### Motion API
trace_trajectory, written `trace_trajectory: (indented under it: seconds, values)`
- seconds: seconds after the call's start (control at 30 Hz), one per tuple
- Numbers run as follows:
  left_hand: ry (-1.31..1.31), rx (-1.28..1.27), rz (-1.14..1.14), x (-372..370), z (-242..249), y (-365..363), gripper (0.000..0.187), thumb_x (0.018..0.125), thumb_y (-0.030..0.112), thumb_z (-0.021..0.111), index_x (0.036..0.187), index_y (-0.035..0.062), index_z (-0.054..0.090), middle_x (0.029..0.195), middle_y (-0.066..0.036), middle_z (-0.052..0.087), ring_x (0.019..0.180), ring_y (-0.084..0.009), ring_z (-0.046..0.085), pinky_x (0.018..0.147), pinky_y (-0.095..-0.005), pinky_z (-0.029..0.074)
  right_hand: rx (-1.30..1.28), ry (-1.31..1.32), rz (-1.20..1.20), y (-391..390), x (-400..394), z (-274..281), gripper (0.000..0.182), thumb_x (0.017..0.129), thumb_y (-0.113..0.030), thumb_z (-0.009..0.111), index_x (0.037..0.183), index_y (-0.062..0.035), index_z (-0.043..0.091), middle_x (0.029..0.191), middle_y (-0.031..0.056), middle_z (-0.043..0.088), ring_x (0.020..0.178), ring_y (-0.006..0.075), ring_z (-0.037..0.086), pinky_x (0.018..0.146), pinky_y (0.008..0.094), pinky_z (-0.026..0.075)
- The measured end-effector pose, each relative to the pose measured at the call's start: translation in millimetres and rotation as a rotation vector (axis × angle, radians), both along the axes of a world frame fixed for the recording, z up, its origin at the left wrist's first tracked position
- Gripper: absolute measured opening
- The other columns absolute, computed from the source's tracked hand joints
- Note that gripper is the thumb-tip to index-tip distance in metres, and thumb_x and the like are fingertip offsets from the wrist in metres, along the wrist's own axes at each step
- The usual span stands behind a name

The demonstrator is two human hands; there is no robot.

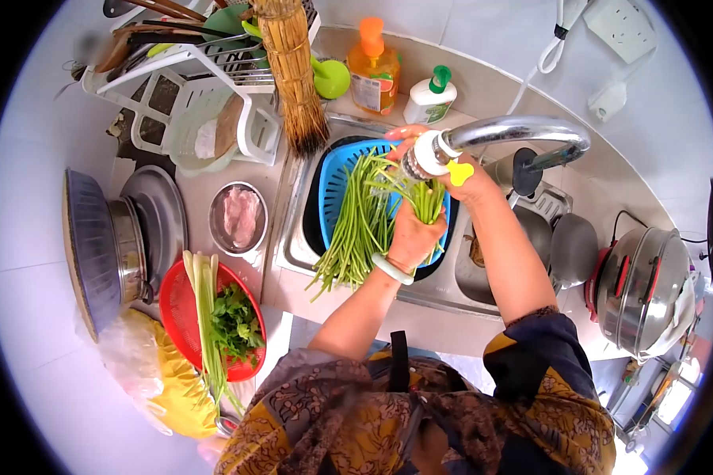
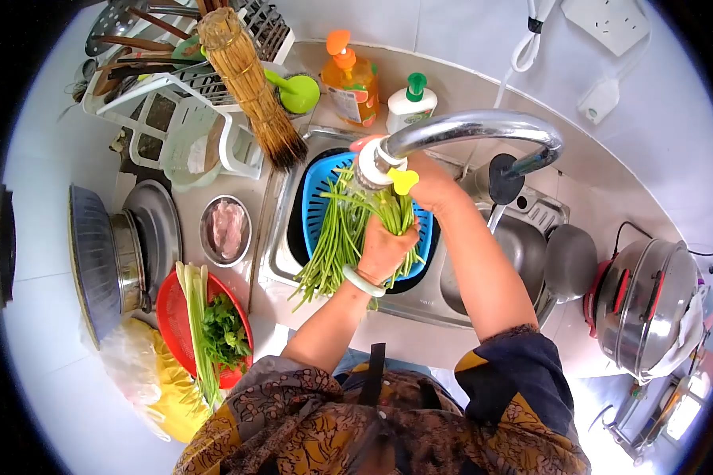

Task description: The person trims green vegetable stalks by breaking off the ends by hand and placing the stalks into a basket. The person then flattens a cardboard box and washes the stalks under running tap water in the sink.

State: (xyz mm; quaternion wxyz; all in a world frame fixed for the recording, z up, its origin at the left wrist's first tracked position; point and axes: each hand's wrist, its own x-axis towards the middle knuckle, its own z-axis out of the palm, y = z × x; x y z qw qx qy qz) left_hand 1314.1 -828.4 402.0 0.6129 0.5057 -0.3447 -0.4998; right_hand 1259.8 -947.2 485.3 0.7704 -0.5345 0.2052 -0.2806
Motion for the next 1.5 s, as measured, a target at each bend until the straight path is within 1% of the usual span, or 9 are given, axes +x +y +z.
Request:
trace_trajectory:
  seconds: [0.1, 0.27, 0.5, 0.9, 1.1, 1.13, 1.23, 1.33, 1.5]
  values:
    - [0.032, -0.008, 0.025, -5.4, -10.5, -2.7, 0.020, 0.077, -0.006, 0.063, 0.094, 0.0027, 0.055, 0.082, -0.002, 0.059, 0.073, -0.0115, 0.056, 0.067, -0.0271, 0.048, -0.301, 0.263, 0.172, -13.2, 8.6, -10.2, 0.037, 0.085, -0.021, 0.071, 0.117, -0.0053, 0.059, 0.101, 0.0023, 0.066, 0.092, 0.0102, 0.062, 0.082, 0.0267, 0.050]
    - [-0.106, 0.051, 0.026, 3.1, -1.6, -9.6, 0.021, 0.077, -0.002, 0.064, 0.095, 0.0018, 0.055, 0.081, -0.003, 0.062, 0.074, -0.0122, 0.059, 0.067, -0.0282, 0.049, -0.337, 0.280, 0.264, -33.3, 9.9, -11.3, 0.042, 0.078, -0.018, 0.079, 0.114, -0.0064, 0.061, 0.091, -0.0018, 0.059, 0.087, 0.0083, 0.054, 0.078, 0.0249, 0.045]
    - [-0.087, 0.037, -0.006, -0.3, 7.8, -14.0, 0.033, 0.076, -0.003, 0.064, 0.106, 0.0026, 0.052, 0.088, -0.002, 0.058, 0.079, -0.0125, 0.056, 0.073, -0.0279, 0.048, -0.440, 0.306, 0.290, -46.2, 14.7, -17.2, 0.029, 0.088, -0.029, 0.068, 0.093, -0.0008, 0.065, 0.076, 0.0008, 0.061, 0.071, 0.0072, 0.055, 0.064, 0.0245, 0.046]
    - [-0.147, 0.065, 0.016, 4.5, 5.1, -10.3, 0.030, 0.076, -0.001, 0.065, 0.104, 0.0004, 0.055, 0.086, -0.003, 0.062, 0.078, -0.0120, 0.058, 0.071, -0.0277, 0.048, 0.176, 0.489, -0.043, -31.1, 28.9, -8.5, 0.030, 0.092, -0.023, 0.063, 0.111, -0.0010, 0.065, 0.074, 0.0066, 0.064, 0.067, 0.0142, 0.062, 0.062, 0.0271, 0.051]
    - [0.049, 0.012, 0.107, 12.2, -2.0, -15.6, 0.028, 0.077, -0.004, 0.063, 0.104, 0.0001, 0.057, 0.086, -0.003, 0.063, 0.079, -0.0115, 0.059, 0.070, -0.0270, 0.049, 0.428, 0.061, -0.282, -33.9, 24.1, -13.1, 0.058, 0.092, -0.044, 0.059, 0.131, -0.0021, 0.049, 0.107, 0.0147, 0.065, 0.092, 0.0177, 0.062, 0.081, 0.0312, 0.050]
    - [-0.160, 0.009, 0.126, 17.4, -9.8, -18.1, 0.031, 0.078, -0.005, 0.063, 0.108, -0.0005, 0.057, 0.092, -0.004, 0.063, 0.083, -0.0116, 0.060, 0.072, -0.0272, 0.049, 0.393, 0.063, -0.276, -34.5, 16.4, -23.2, 0.070, 0.090, -0.054, 0.057, 0.137, -0.0046, 0.041, 0.121, 0.0137, 0.059, 0.105, 0.0185, 0.056, 0.089, 0.0326, 0.047]
    - [0.058, 0.007, 0.152, 30.5, -3.1, -28.1, 0.031, 0.079, -0.003, 0.064, 0.110, -0.0007, 0.059, 0.096, -0.004, 0.064, 0.086, -0.0121, 0.060, 0.075, -0.0279, 0.049, 0.119, 0.049, -0.214, -3.8, -21.1, -51.6, 0.075, 0.088, -0.053, 0.061, 0.141, -0.0054, 0.037, 0.124, 0.0109, 0.056, 0.110, 0.0192, 0.054, 0.093, 0.0343, 0.046]
    - [0.207, -0.003, 0.182, 47.2, 23.4, -30.5, 0.027, 0.079, 0.000, 0.066, 0.106, 0.0000, 0.062, 0.095, -0.003, 0.064, 0.085, -0.0128, 0.060, 0.075, -0.0282, 0.048, 0.077, 0.322, -0.164, 45.8, -38.8, -94.0, 0.069, 0.091, -0.027, 0.062, 0.145, 0.0004, 0.029, 0.133, 0.0139, 0.051, 0.122, 0.0229, 0.049, 0.105, 0.0360, 0.037]
    - [0.268, 0.046, 0.289, 48.7, 29.3, -22.8, 0.027, 0.078, -0.001, 0.067, 0.104, -0.0013, 0.061, 0.095, -0.004, 0.064, 0.083, -0.0140, 0.060, 0.074, -0.0282, 0.048, -0.327, 0.575, 0.010, 78.3, -38.0, -80.5, 0.095, 0.074, -0.028, 0.080, 0.147, -0.0014, 0.025, 0.134, 0.0205, 0.051, 0.122, 0.0288, 0.052, 0.103, 0.0365, 0.039]
